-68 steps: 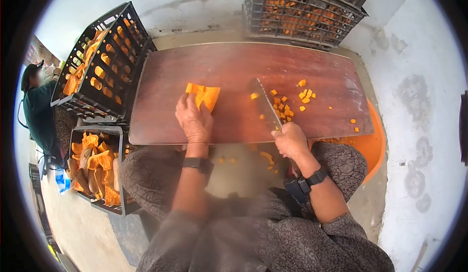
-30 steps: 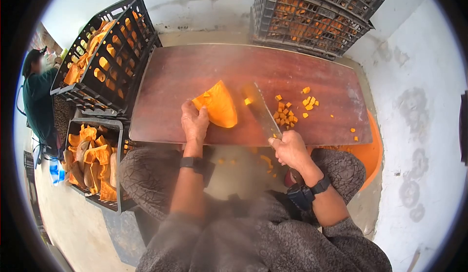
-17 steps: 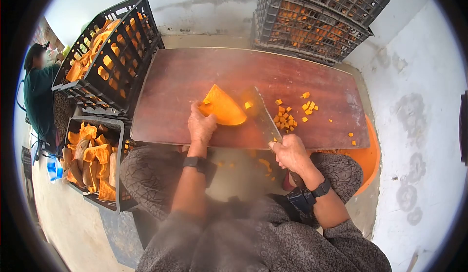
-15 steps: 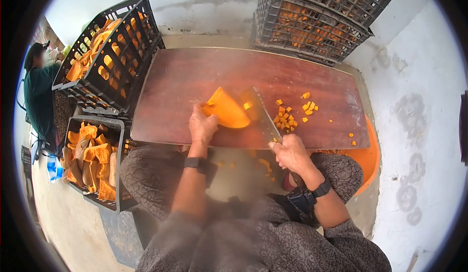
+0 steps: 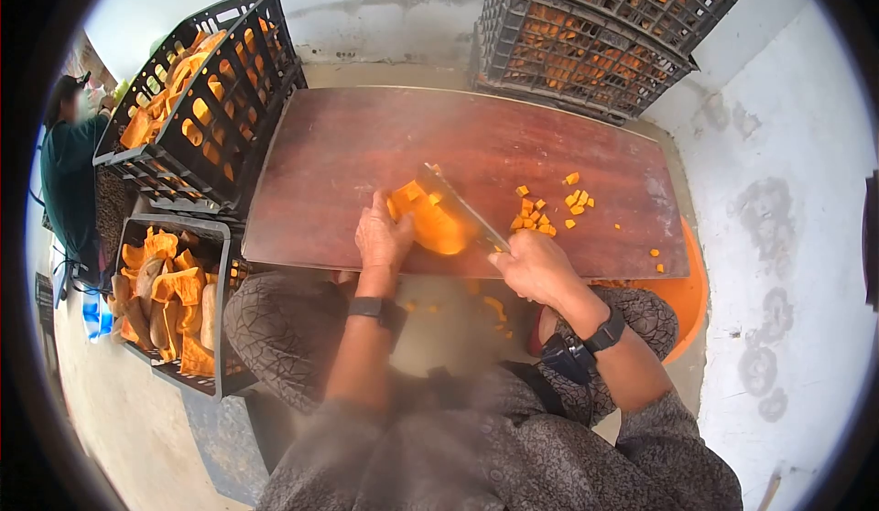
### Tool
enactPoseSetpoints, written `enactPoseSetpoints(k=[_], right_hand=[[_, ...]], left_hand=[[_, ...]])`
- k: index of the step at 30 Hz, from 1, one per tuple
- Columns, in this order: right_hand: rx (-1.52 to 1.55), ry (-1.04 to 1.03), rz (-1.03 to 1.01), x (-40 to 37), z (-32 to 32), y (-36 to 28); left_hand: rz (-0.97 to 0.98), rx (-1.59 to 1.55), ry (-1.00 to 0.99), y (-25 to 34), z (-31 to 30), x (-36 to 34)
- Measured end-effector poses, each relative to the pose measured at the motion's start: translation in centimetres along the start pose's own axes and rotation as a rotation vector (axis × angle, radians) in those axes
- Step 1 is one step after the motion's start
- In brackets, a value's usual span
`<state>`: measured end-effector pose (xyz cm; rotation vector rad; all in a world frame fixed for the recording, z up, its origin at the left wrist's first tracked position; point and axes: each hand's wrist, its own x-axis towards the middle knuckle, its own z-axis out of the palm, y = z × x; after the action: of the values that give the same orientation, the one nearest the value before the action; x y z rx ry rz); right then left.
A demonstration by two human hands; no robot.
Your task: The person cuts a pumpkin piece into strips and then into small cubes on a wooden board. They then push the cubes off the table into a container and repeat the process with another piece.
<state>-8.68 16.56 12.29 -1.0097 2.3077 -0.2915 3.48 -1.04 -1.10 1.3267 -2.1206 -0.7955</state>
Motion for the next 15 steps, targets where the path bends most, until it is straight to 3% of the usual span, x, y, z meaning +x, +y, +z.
enactPoseSetpoints(k=[4,15], right_hand=[[0.029,0.063,-0.047,1.2,0.9,0.1],[0.025,-0.004,0.012,2.4,1.6,-1.7]], left_hand=[[0.031,0.007,0.036,-0.2,0.2,0.4],[-0.054,-0.137,0.007,-1.0,0.4,1.2]])
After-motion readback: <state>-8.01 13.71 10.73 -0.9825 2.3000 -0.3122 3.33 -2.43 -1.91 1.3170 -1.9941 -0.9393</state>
